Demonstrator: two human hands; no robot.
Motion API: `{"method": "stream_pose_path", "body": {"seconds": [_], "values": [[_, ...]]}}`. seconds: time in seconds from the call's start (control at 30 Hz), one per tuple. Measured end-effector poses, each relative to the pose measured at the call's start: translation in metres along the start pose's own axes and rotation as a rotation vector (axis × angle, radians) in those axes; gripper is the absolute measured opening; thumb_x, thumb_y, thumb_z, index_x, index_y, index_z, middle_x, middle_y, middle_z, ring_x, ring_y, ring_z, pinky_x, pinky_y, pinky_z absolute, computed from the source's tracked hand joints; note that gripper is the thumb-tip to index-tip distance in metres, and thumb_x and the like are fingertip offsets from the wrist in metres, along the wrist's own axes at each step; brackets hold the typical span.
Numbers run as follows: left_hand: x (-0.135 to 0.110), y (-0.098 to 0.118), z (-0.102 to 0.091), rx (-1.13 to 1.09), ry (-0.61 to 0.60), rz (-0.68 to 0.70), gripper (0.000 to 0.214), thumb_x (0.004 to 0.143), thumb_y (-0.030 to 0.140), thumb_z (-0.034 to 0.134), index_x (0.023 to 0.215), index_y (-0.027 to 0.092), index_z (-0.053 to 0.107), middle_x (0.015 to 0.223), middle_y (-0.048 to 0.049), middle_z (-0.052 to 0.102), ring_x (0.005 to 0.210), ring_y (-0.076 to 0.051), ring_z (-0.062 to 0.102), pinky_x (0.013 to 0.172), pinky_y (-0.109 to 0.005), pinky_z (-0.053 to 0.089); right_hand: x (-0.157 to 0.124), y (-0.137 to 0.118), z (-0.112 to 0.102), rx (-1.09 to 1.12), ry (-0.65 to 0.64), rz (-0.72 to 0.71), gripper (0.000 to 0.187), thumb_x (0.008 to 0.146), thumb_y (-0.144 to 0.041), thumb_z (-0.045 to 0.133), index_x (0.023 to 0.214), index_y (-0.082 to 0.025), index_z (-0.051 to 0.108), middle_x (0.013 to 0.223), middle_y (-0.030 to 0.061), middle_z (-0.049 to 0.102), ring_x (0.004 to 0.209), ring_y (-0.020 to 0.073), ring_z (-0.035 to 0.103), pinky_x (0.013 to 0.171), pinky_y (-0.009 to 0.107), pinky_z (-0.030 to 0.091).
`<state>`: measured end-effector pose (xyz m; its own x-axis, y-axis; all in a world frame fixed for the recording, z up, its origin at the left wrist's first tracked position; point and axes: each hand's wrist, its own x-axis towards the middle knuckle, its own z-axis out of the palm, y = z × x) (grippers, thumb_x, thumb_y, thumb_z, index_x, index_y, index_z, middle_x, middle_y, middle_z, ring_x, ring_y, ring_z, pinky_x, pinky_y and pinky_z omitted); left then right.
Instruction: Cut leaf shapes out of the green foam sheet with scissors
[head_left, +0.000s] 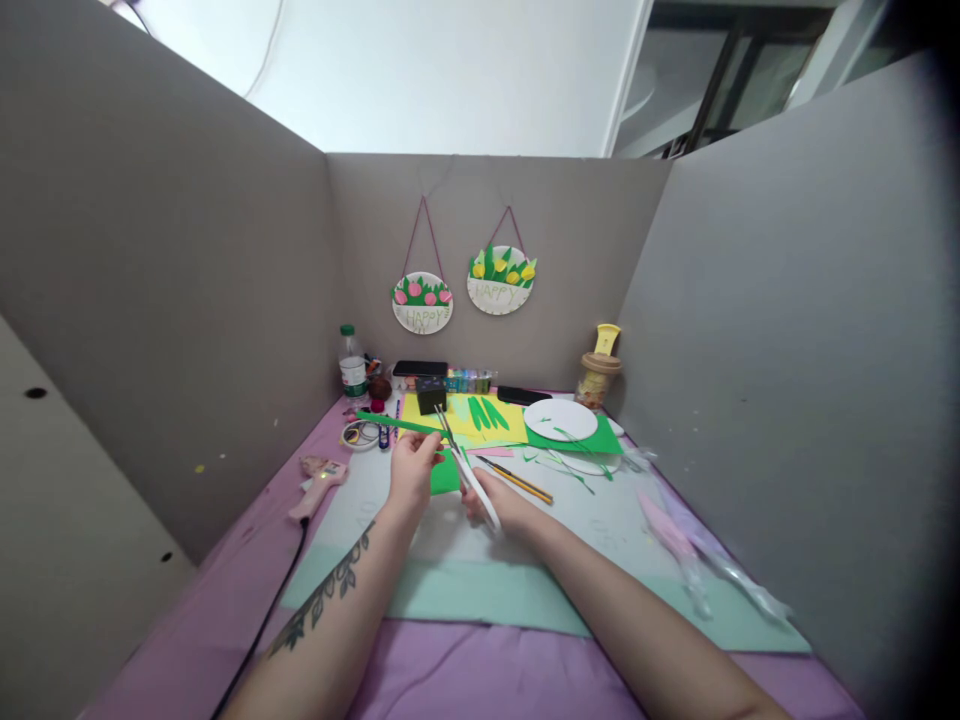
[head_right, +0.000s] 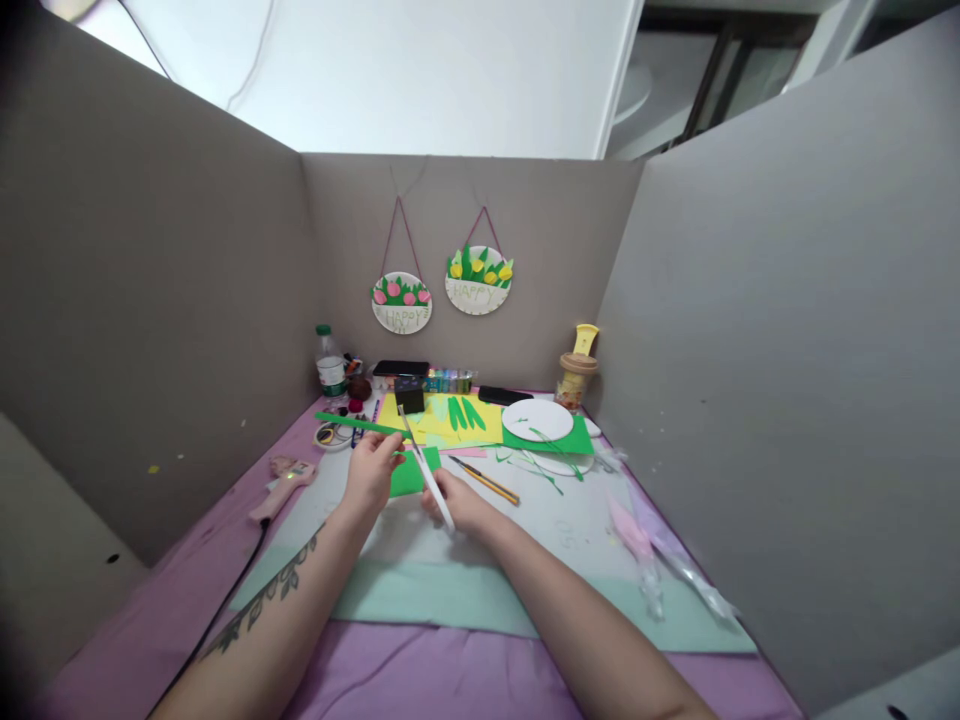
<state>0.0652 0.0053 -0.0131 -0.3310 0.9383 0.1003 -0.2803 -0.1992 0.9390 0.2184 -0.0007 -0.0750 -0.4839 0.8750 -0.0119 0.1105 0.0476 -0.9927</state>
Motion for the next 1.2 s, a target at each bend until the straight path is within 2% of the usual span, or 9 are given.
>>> {"method": "stream_pose_path", "body": {"seconds": [0.23,0.6,0.9,1.2], "values": [[-0.001,0.001,0.000,0.023,0.005,0.012,0.026,0.062,0.035,0.069,0.069,0.016,0.053,0.067,-0.0006,0.058,0.064,-0.013,0.057,0.059,-0.024,0.044,-0.003,-0.006,0.003,0.019,-0.025,0.009,0.025,0.061,-0.022,0.059,0.083,-0.020,0.046,0.066,-0.0047,0.052,0.056,0.0109,0.050,0.054,0.025,0.042],[-0.001,0.001,0.000,-0.004,0.004,-0.003,0.025,0.062,0.033,0.070,0.069,0.015,0.053,0.066,-0.0009,0.059,0.064,-0.013,0.058,0.058,-0.024,0.045,-0.003,-0.009,0.006,0.027,0.011,0.030,0.023,0.060,-0.022,0.059,0.080,-0.021,0.047,0.063,-0.0052,0.052,0.054,0.0112,0.049,0.054,0.025,0.043],[-0.002,0.002,0.001,0.003,-0.001,0.006,0.024,0.063,0.032,0.069,0.069,0.015,0.053,0.065,-0.0002,0.058,0.061,-0.012,0.055,0.057,-0.023,0.044,-0.004,-0.014,0.006,-0.025,0.013,0.039,0.021,0.062,-0.021,0.059,0.080,-0.020,0.047,0.068,-0.0036,0.053,0.057,0.0118,0.052,0.054,0.025,0.044],[0.001,0.000,-0.002,-0.007,-0.062,0.043,0.029,0.065,0.038,0.070,0.065,0.016,0.052,0.058,0.0033,0.052,0.055,-0.009,0.049,0.052,-0.020,0.039,-0.005,-0.017,0.003,-0.126,0.011,0.004,0.020,0.067,-0.023,0.058,0.081,-0.020,0.045,0.065,-0.0037,0.051,0.054,0.0101,0.048,0.050,0.022,0.040]]}}
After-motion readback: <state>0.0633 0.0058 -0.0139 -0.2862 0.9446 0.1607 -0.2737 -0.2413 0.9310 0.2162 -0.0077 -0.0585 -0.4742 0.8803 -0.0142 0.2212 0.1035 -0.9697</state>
